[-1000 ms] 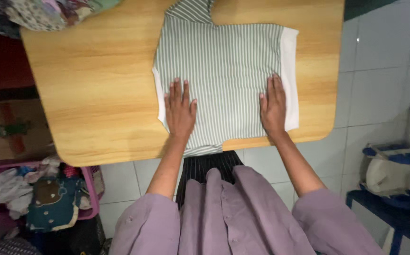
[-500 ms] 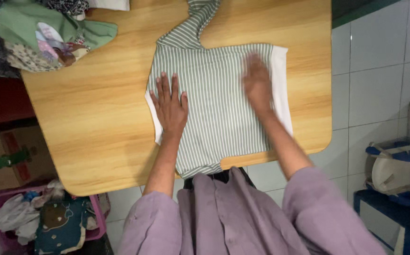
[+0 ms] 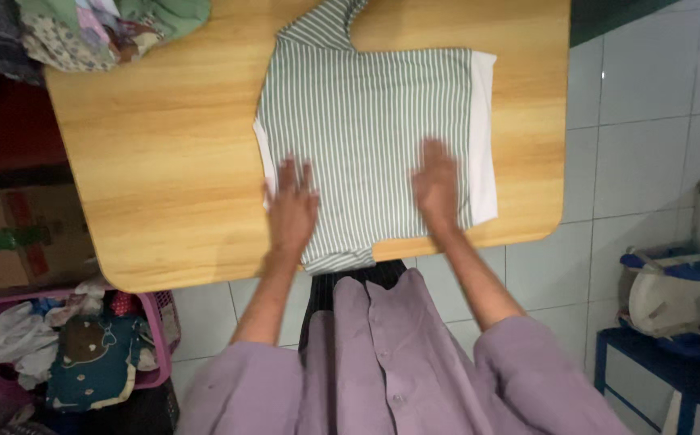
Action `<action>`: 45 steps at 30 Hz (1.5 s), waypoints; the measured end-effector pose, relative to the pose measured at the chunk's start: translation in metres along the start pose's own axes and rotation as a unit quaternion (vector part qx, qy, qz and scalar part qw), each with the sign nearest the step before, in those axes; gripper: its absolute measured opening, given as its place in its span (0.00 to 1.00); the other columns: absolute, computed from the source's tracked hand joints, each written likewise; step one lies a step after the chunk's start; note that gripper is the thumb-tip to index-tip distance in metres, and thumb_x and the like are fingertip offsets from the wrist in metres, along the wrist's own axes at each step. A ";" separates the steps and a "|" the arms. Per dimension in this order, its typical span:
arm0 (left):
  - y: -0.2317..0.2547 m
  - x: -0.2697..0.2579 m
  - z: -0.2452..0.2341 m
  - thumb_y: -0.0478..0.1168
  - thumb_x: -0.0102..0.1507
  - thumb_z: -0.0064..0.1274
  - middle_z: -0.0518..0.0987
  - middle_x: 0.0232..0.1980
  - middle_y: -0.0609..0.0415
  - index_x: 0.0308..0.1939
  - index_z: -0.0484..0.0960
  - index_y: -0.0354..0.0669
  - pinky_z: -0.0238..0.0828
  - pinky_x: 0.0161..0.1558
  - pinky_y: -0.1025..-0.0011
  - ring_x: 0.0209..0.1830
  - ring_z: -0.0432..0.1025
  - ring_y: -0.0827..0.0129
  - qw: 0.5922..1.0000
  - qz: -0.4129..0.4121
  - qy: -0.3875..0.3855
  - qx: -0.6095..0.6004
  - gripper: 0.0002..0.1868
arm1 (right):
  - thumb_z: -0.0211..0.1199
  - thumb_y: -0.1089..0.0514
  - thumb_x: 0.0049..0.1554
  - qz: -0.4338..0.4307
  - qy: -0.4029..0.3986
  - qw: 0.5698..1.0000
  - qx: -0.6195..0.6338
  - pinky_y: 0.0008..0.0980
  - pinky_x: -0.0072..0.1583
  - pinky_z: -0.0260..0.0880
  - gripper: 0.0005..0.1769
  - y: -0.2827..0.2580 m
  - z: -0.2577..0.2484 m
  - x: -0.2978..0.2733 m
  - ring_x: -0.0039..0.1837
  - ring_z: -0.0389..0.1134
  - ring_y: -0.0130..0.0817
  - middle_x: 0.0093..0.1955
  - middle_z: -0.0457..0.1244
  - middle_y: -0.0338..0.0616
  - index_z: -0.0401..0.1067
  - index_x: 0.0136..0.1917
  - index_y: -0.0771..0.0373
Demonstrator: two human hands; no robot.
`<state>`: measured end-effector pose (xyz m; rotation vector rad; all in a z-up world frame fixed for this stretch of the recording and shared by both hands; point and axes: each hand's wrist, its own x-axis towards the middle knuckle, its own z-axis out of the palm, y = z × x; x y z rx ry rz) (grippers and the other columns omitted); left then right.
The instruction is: The person folds a black garment, a green-and-white striped infant shirt, and a white graphic t-shirt by hand on a wooden table.
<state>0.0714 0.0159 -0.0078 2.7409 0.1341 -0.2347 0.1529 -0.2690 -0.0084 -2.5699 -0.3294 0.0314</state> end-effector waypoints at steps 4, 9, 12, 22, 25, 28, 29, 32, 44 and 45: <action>-0.040 -0.030 -0.033 0.49 0.70 0.48 0.54 0.81 0.41 0.78 0.60 0.44 0.35 0.75 0.38 0.81 0.49 0.49 0.999 -0.005 0.031 0.029 0.34 | 0.60 0.58 0.65 -0.093 -0.024 0.994 -0.049 0.53 0.79 0.48 0.30 0.036 -0.065 -0.027 0.80 0.51 0.59 0.80 0.52 0.62 0.61 0.77 0.71; -0.050 -0.086 -0.067 0.37 0.62 0.53 0.62 0.76 0.36 0.73 0.69 0.40 0.46 0.74 0.41 0.77 0.56 0.44 0.998 0.051 0.037 -0.023 0.33 | 0.62 0.60 0.52 -0.151 -0.075 0.980 -0.104 0.54 0.73 0.56 0.29 0.060 -0.113 -0.065 0.74 0.58 0.56 0.73 0.58 0.58 0.69 0.68 0.63; -0.035 -0.106 -0.067 0.32 0.60 0.53 0.69 0.71 0.39 0.63 0.78 0.42 0.52 0.73 0.46 0.74 0.61 0.49 0.992 0.118 -0.001 -0.046 0.26 | 0.64 0.60 0.49 -0.173 -0.104 0.971 -0.129 0.54 0.72 0.57 0.28 0.072 -0.122 -0.081 0.72 0.59 0.56 0.71 0.59 0.58 0.71 0.64 0.62; -0.005 -0.109 -0.060 0.31 0.57 0.54 0.83 0.50 0.51 0.45 0.85 0.44 0.63 0.64 0.55 0.56 0.74 0.54 0.983 0.148 -0.072 -0.077 0.13 | 0.64 0.61 0.53 -0.203 -0.140 0.962 -0.117 0.47 0.70 0.59 0.11 0.064 -0.127 -0.086 0.64 0.66 0.44 0.55 0.68 0.47 0.76 0.51 0.61; -0.013 -0.125 -0.061 0.30 0.59 0.53 0.85 0.46 0.50 0.47 0.85 0.42 0.67 0.57 0.58 0.47 0.76 0.54 0.973 0.120 -0.137 -0.142 0.13 | 0.64 0.60 0.49 -0.180 -0.199 0.962 -0.046 0.45 0.67 0.61 0.12 0.064 -0.146 -0.087 0.60 0.68 0.40 0.51 0.71 0.45 0.77 0.48 0.60; -0.030 -0.106 -0.047 0.31 0.63 0.50 0.84 0.46 0.54 0.54 0.81 0.41 0.72 0.51 0.66 0.44 0.77 0.65 0.932 -0.036 -0.145 -0.331 0.15 | 0.60 0.59 0.54 0.040 -0.258 0.964 0.061 0.39 0.56 0.69 0.16 0.063 -0.156 -0.063 0.48 0.70 0.38 0.49 0.71 0.39 0.76 0.56 0.56; -0.036 -0.093 -0.040 0.32 0.65 0.49 0.83 0.46 0.56 0.57 0.78 0.41 0.73 0.49 0.70 0.44 0.77 0.70 0.896 -0.115 -0.143 -0.404 0.16 | 0.58 0.58 0.57 0.146 -0.276 0.945 0.096 0.37 0.51 0.72 0.18 0.063 -0.156 -0.048 0.43 0.71 0.37 0.48 0.70 0.37 0.76 0.61 0.54; -0.052 -0.033 -0.011 0.33 0.68 0.50 0.84 0.44 0.54 0.50 0.82 0.34 0.73 0.47 0.74 0.43 0.76 0.75 0.843 -0.119 -0.035 -0.523 0.09 | 0.63 0.60 0.60 0.079 -0.167 0.970 0.159 0.32 0.55 0.68 0.13 0.064 -0.134 0.000 0.50 0.67 0.29 0.49 0.67 0.41 0.74 0.59 0.61; -0.062 0.004 0.040 0.22 0.63 0.49 0.79 0.41 0.51 0.50 0.83 0.35 0.72 0.46 0.74 0.41 0.74 0.71 0.877 -0.097 0.099 -0.460 0.14 | 0.68 0.67 0.50 -0.072 0.073 0.994 -0.026 0.41 0.55 0.68 0.16 0.029 -0.098 0.007 0.52 0.68 0.45 0.48 0.67 0.50 0.76 0.53 0.64; -0.058 0.001 0.038 0.21 0.62 0.48 0.77 0.41 0.51 0.51 0.83 0.36 0.71 0.46 0.74 0.41 0.73 0.71 0.880 -0.087 0.095 -0.457 0.17 | 0.68 0.68 0.46 -0.135 0.136 0.974 -0.123 0.44 0.54 0.66 0.17 0.014 -0.096 -0.002 0.51 0.67 0.50 0.48 0.67 0.53 0.77 0.50 0.64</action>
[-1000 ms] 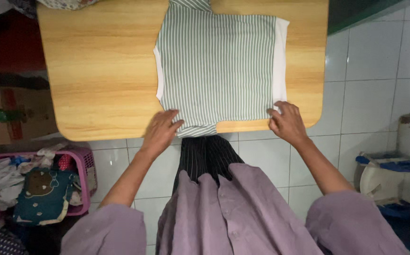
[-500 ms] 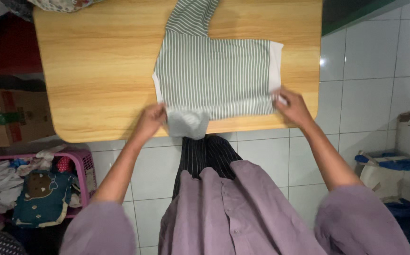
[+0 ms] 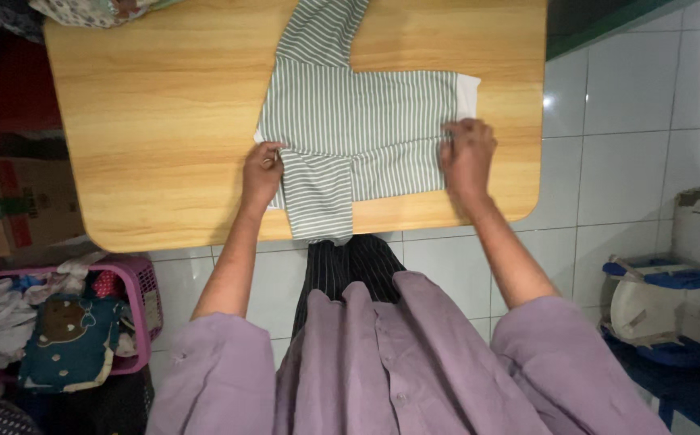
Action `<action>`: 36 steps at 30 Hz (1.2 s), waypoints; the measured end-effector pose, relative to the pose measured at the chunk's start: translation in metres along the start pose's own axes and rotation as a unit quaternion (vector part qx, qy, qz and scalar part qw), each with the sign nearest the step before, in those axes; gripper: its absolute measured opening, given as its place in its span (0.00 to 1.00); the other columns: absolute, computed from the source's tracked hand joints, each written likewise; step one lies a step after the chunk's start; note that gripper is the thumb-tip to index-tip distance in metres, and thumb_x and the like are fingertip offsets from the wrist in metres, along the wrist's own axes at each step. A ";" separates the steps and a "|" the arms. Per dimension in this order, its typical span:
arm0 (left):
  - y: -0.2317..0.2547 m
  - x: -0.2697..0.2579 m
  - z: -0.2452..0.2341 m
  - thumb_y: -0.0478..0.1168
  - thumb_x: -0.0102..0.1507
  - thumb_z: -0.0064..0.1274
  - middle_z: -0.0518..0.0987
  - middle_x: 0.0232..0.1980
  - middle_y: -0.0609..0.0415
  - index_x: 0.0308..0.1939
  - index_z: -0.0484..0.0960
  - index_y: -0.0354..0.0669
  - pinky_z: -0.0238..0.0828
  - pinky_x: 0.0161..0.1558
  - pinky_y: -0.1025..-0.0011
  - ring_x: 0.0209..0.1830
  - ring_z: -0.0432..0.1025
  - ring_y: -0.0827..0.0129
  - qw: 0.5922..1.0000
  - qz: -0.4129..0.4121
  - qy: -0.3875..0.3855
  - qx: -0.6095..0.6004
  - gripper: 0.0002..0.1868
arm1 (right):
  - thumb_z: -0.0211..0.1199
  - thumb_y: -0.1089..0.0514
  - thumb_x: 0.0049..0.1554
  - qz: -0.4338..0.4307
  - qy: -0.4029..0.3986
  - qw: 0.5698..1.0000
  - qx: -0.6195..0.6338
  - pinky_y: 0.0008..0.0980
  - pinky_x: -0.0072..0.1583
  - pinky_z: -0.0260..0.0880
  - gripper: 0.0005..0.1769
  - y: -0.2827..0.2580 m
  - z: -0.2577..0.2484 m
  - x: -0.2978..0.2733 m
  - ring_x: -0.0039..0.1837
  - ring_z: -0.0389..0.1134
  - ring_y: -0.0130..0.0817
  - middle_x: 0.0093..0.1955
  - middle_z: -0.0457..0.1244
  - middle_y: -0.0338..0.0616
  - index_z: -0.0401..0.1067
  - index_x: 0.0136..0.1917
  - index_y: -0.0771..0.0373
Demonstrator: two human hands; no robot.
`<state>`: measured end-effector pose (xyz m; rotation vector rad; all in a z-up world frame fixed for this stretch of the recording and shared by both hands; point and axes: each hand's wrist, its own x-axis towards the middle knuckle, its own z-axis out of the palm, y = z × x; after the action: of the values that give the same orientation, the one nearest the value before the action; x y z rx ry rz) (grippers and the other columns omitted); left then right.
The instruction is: The person folds a black garment, a green-and-white striped infant shirt, and a white graphic t-shirt by hand on a wooden table.
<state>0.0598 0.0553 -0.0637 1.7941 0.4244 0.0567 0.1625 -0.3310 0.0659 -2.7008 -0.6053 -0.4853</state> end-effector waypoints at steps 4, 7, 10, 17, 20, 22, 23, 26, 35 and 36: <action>0.016 -0.005 0.004 0.19 0.58 0.45 0.76 0.46 0.54 0.53 0.80 0.39 0.71 0.46 0.76 0.44 0.74 0.74 0.998 -0.024 -0.023 -0.057 0.22 | 0.71 0.57 0.53 -0.046 -0.174 0.971 0.158 0.53 0.51 0.63 0.13 -0.075 0.014 -0.024 0.41 0.65 0.44 0.36 0.67 0.50 0.74 0.31 0.64; 0.029 -0.008 0.002 0.18 0.58 0.44 0.76 0.48 0.52 0.53 0.81 0.39 0.71 0.49 0.74 0.47 0.73 0.71 0.999 -0.023 -0.019 -0.037 0.23 | 0.72 0.50 0.53 0.000 -0.306 0.937 0.168 0.48 0.47 0.66 0.17 -0.126 0.028 -0.048 0.39 0.66 0.44 0.35 0.66 0.51 0.74 0.35 0.66; 0.061 -0.008 -0.002 0.17 0.56 0.43 0.78 0.52 0.50 0.54 0.83 0.40 0.72 0.55 0.69 0.51 0.75 0.63 0.999 0.005 0.004 0.037 0.27 | 0.68 0.54 0.54 0.097 -0.326 0.911 0.233 0.43 0.47 0.69 0.15 -0.143 0.039 -0.062 0.42 0.67 0.44 0.40 0.65 0.52 0.73 0.44 0.69; 0.140 -0.024 0.045 0.18 0.49 0.46 0.75 0.63 0.48 0.47 0.90 0.50 0.48 0.67 0.48 0.66 0.63 0.53 0.909 0.236 -0.206 0.277 0.31 | 0.54 0.54 0.64 0.224 -0.413 0.778 0.416 0.41 0.53 0.73 0.17 -0.129 0.054 -0.057 0.47 0.71 0.40 0.46 0.68 0.49 0.63 0.64 0.61; 0.132 -0.013 0.053 0.26 0.52 0.52 0.75 0.62 0.51 0.41 0.90 0.49 0.49 0.68 0.48 0.69 0.62 0.58 0.860 0.221 -0.239 0.393 0.19 | 0.53 0.47 0.67 0.268 -0.416 0.738 0.459 0.41 0.53 0.77 0.19 -0.125 0.044 -0.043 0.49 0.73 0.40 0.48 0.68 0.50 0.64 0.64 0.61; 0.122 -0.002 0.057 0.28 0.52 0.54 0.76 0.57 0.53 0.43 0.89 0.49 0.50 0.66 0.48 0.66 0.63 0.58 0.885 0.197 -0.194 0.375 0.18 | 0.57 0.44 0.63 0.286 -0.454 0.710 0.455 0.43 0.55 0.78 0.24 -0.113 0.032 -0.024 0.52 0.73 0.43 0.51 0.67 0.52 0.62 0.65 0.60; 0.117 0.004 0.058 0.30 0.52 0.55 0.77 0.55 0.53 0.43 0.89 0.50 0.51 0.65 0.49 0.65 0.64 0.58 0.896 0.185 -0.172 0.366 0.18 | 0.61 0.44 0.57 0.287 -0.489 0.697 0.438 0.44 0.56 0.76 0.29 -0.096 0.023 -0.012 0.54 0.73 0.44 0.53 0.67 0.52 0.60 0.67 0.57; 0.111 0.017 0.075 0.33 0.54 0.58 0.77 0.52 0.53 0.41 0.88 0.46 0.52 0.62 0.48 0.62 0.66 0.58 0.909 0.208 -0.137 0.334 0.13 | 0.69 0.39 0.51 0.133 -0.565 0.757 0.300 0.49 0.70 0.63 0.37 -0.038 0.006 0.011 0.69 0.65 0.48 0.67 0.65 0.51 0.66 0.69 0.55; 0.116 0.017 0.062 0.26 0.54 0.51 0.71 0.63 0.47 0.66 0.75 0.44 0.62 0.59 0.49 0.64 0.66 0.49 0.953 0.098 -0.101 0.270 0.35 | 0.69 0.53 0.54 0.253 -0.426 0.848 0.188 0.37 0.64 0.68 0.27 0.050 -0.009 0.014 0.62 0.69 0.42 0.60 0.69 0.50 0.70 0.66 0.54; 0.118 0.010 0.051 0.26 0.50 0.52 0.70 0.62 0.45 0.64 0.76 0.43 0.62 0.59 0.50 0.64 0.65 0.48 0.954 0.110 -0.116 0.254 0.35 | 0.68 0.56 0.56 0.249 -0.403 0.857 0.205 0.36 0.62 0.67 0.26 0.046 -0.009 0.013 0.61 0.68 0.40 0.59 0.68 0.50 0.70 0.67 0.53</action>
<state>0.1126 -0.0131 0.0322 2.3198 0.0649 -0.1184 0.1920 -0.3689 0.0675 -2.3967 -0.1272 0.8541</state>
